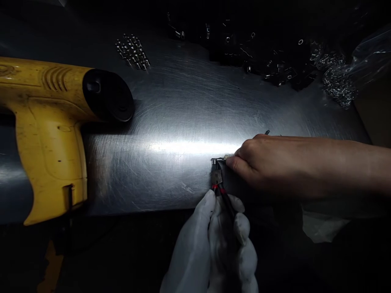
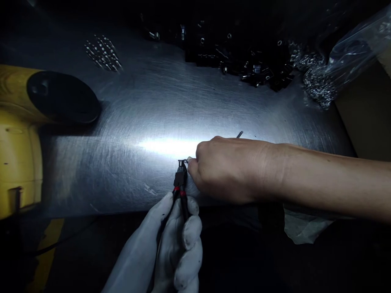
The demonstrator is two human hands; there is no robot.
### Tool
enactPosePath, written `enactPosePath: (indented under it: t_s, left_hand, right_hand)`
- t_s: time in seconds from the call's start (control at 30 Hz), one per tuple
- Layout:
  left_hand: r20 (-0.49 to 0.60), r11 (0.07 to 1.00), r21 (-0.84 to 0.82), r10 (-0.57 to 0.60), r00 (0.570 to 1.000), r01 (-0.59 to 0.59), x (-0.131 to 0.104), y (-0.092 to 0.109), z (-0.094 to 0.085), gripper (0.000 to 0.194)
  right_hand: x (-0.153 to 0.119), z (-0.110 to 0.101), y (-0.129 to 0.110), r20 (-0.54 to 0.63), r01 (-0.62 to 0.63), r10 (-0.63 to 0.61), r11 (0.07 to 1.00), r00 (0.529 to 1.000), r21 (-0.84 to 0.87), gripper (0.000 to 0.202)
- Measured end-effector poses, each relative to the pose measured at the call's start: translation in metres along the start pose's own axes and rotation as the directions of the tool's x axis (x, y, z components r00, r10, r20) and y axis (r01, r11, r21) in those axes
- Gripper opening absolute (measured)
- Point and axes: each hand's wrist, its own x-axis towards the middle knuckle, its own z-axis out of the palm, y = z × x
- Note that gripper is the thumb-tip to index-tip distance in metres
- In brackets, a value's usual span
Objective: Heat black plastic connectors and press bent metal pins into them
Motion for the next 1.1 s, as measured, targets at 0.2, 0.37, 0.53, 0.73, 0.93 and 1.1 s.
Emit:
enactPosePath:
  t_s: [0.2,0.37,0.53,0.73,0.93,1.1]
  left_hand:
    - [-0.049,0.999,-0.029,0.011,0.999,-0.013,-0.001,-0.004,0.001,0.04]
    - [-0.057,0.999,-0.027,0.016,0.998,-0.018,-0.001,-0.004,0.003,0.039]
    - [-0.044,0.999,-0.003,0.04,0.998,-0.04,0.003,-0.004,0.005,0.04]
    - [-0.058,0.993,0.021,0.113,0.992,-0.112,0.008,-0.009,0.006,0.035]
    - [-0.102,0.993,-0.006,0.12,0.987,-0.121,0.001,-0.012,-0.005,0.031]
    - [-0.166,0.981,-0.026,0.187,0.968,-0.194,-0.003,-0.016,-0.02,0.024]
  right_hand:
    - [-0.005,0.012,0.003,-0.022,-0.119,0.121,0.991,0.992,0.067,0.057]
    - [-0.005,0.013,0.004,0.002,-0.11,0.11,0.989,0.994,0.1,0.055]
    - [-0.005,0.01,0.01,0.013,-0.078,0.077,0.986,0.997,0.146,0.058]
    - [-0.024,0.002,0.001,0.116,0.025,-0.057,0.966,0.992,0.258,0.054]
    - [-0.015,0.025,0.015,-0.258,-0.026,-0.015,0.987,0.966,-0.156,0.043]
    - [-0.008,0.044,0.018,-0.364,-0.007,-0.182,0.887,0.913,-0.462,0.039]
